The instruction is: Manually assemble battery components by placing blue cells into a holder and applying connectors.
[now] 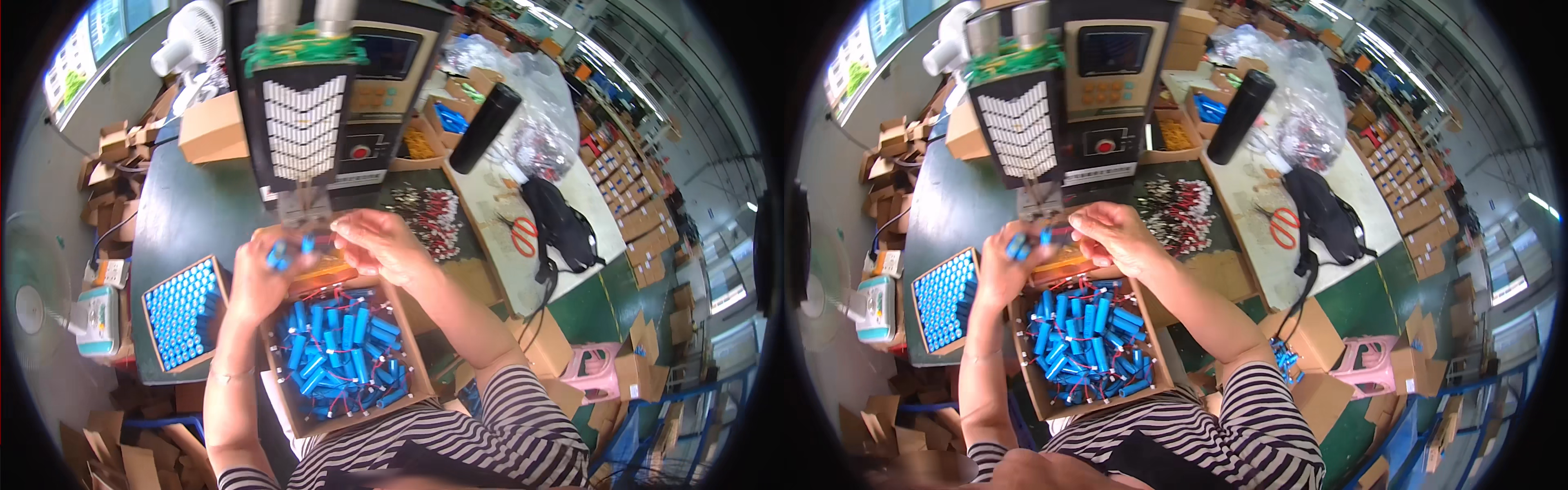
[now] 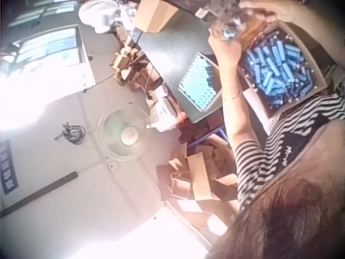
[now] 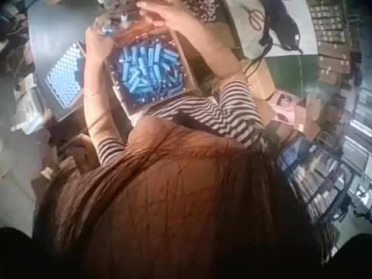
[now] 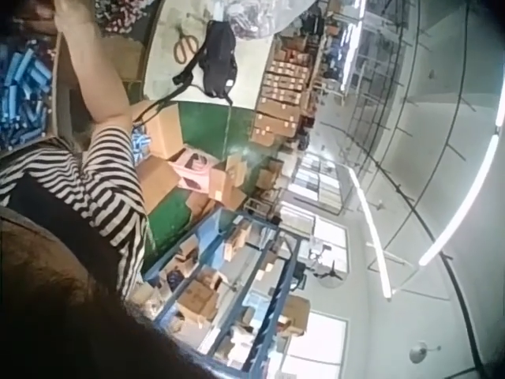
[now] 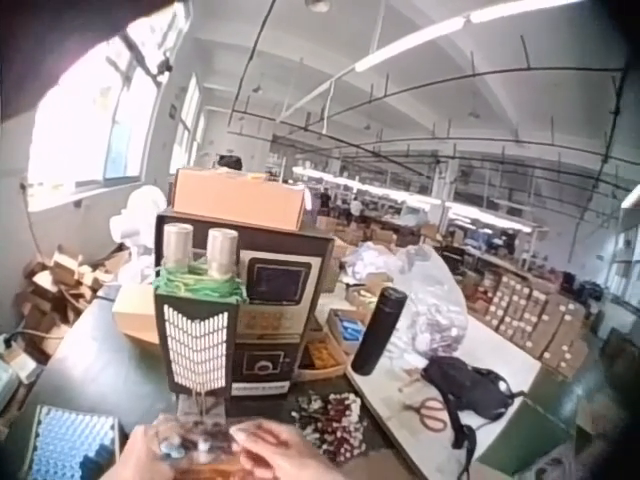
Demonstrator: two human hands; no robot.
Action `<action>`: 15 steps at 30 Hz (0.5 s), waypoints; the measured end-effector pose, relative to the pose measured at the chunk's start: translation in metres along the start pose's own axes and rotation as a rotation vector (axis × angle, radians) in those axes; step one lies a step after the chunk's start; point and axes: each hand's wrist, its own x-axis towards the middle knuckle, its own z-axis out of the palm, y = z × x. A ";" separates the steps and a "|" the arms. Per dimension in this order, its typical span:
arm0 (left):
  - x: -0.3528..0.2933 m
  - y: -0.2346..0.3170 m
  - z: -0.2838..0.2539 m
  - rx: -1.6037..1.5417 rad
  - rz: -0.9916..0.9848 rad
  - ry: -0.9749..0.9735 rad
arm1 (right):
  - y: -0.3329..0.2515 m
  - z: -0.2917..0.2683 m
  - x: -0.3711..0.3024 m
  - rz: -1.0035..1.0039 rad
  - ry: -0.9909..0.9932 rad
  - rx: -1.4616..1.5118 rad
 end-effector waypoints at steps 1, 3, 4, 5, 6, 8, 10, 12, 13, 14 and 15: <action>-0.012 0.010 -0.008 -0.180 -0.130 -0.159 | -0.006 -0.008 -0.004 -0.016 0.024 -0.040; -0.034 0.018 -0.015 -0.303 0.004 -0.192 | -0.019 -0.039 -0.016 -0.042 0.187 -0.099; -0.043 0.020 -0.020 -0.319 -0.037 -0.151 | -0.021 -0.063 -0.023 -0.056 0.227 -0.139; -0.044 0.020 -0.020 -0.343 -0.074 -0.115 | -0.019 -0.090 -0.032 -0.071 0.274 -0.185; -0.040 0.016 -0.017 -0.230 0.009 -0.016 | -0.016 -0.111 -0.042 -0.075 0.298 -0.191; -0.032 0.013 -0.011 -0.235 -0.029 0.058 | -0.003 -0.141 -0.058 -0.097 0.460 -0.501; -0.026 0.001 -0.007 -0.222 -0.030 0.080 | 0.020 -0.160 -0.067 -0.175 0.482 -0.654; -0.019 -0.008 0.001 0.070 0.117 0.108 | 0.037 -0.165 -0.072 -0.418 0.544 -0.982; -0.015 -0.007 0.004 0.067 0.123 0.102 | 0.038 -0.165 -0.073 -0.419 0.553 -0.982; -0.011 -0.005 0.006 0.042 0.189 0.109 | 0.039 -0.164 -0.073 -0.491 0.577 -1.170; -0.010 -0.003 0.008 0.018 0.254 0.113 | 0.039 -0.159 -0.075 -0.558 0.599 -1.358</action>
